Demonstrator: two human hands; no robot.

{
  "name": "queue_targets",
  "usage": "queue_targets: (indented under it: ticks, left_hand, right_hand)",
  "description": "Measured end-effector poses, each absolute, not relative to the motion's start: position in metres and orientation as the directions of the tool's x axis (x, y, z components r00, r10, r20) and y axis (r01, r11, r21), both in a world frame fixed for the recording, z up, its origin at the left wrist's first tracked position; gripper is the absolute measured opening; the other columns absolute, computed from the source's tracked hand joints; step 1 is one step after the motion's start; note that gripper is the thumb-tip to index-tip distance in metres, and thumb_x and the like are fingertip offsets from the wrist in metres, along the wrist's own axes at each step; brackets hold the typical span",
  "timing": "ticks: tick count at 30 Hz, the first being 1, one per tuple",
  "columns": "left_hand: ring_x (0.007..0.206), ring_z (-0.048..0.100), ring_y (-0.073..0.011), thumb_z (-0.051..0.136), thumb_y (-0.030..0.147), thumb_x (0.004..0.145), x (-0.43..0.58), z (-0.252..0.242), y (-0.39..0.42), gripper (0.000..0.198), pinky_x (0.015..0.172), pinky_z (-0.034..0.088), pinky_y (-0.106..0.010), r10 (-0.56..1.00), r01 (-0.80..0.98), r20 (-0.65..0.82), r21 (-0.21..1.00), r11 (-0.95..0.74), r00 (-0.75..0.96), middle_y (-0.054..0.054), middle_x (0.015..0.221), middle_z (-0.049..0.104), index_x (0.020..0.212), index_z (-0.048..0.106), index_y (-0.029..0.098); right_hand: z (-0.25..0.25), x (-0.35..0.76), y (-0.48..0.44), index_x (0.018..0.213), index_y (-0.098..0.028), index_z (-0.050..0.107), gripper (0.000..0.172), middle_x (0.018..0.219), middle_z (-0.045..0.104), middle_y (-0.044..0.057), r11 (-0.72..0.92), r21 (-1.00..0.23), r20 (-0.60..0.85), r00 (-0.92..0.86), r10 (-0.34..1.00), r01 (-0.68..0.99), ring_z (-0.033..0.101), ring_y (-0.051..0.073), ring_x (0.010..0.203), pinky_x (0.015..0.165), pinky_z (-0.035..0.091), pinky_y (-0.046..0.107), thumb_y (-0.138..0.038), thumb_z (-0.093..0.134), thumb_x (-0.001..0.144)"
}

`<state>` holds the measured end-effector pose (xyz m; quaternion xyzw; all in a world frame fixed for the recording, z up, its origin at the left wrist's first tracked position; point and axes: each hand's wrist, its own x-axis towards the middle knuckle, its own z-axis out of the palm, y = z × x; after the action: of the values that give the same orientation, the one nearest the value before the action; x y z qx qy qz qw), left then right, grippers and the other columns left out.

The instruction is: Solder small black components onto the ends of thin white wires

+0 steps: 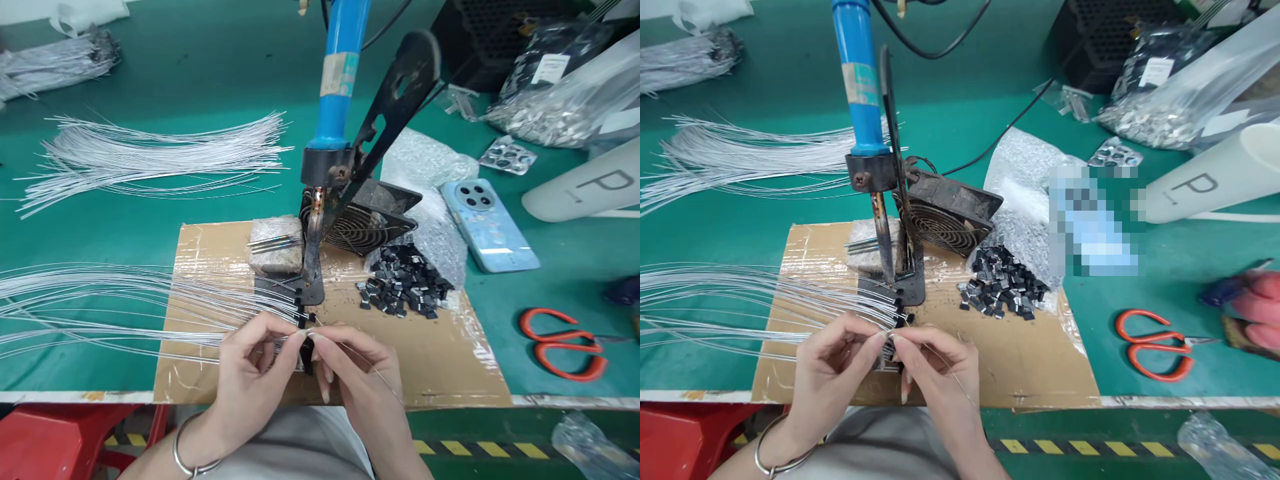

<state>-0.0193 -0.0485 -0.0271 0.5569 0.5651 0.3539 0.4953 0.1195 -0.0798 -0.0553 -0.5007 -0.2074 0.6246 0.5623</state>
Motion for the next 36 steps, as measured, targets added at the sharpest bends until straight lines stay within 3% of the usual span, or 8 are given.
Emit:
queue_targets:
  ticks: [18,30,36]
  left_hand:
    - [0.047,0.035,-0.0089,0.063,0.023,0.091,-0.019,-0.027,-0.049,0.016,0.043,0.028,-0.022,0.979,0.340,-0.148,0.936,0.093,0.138,0.004,0.058,0.056,0.076,0.065,0.018]
    - [0.048,0.034,-0.0079,0.065,0.018,0.089,-0.023,-0.025,-0.048,0.013,0.043,0.027,-0.021,0.970,0.370,-0.129,0.928,0.045,0.205,0.004,0.060,0.056,0.077,0.068,0.017]
    - [0.048,0.032,-0.0073,0.064,0.018,0.089,-0.022,-0.024,-0.048,0.014,0.043,0.026,-0.020,0.973,0.384,-0.127,0.922,0.044,0.193,0.005,0.058,0.053,0.076,0.067,0.017]
  right_hand:
    - [-0.057,0.123,-0.080,0.083,-0.024,0.083,0.010,0.062,0.067,-0.002,-0.299,-0.782,-0.406,0.083,0.910,-0.547,0.053,0.004,0.041,0.037,0.046,0.013,-0.033,0.081,0.082]
    - [-0.039,0.137,-0.070,0.069,-0.019,0.081,0.018,0.055,0.064,-0.002,-0.463,-0.708,-0.535,-0.024,0.845,-0.533,0.051,0.004,0.039,0.036,0.042,0.014,-0.036,0.087,0.070]
    - [-0.039,0.138,-0.072,0.074,-0.020,0.082,0.018,0.056,0.065,-0.001,-0.461,-0.727,-0.522,-0.027,0.852,-0.509,0.052,0.005,0.041,0.037,0.044,0.015,-0.038,0.085,0.073]
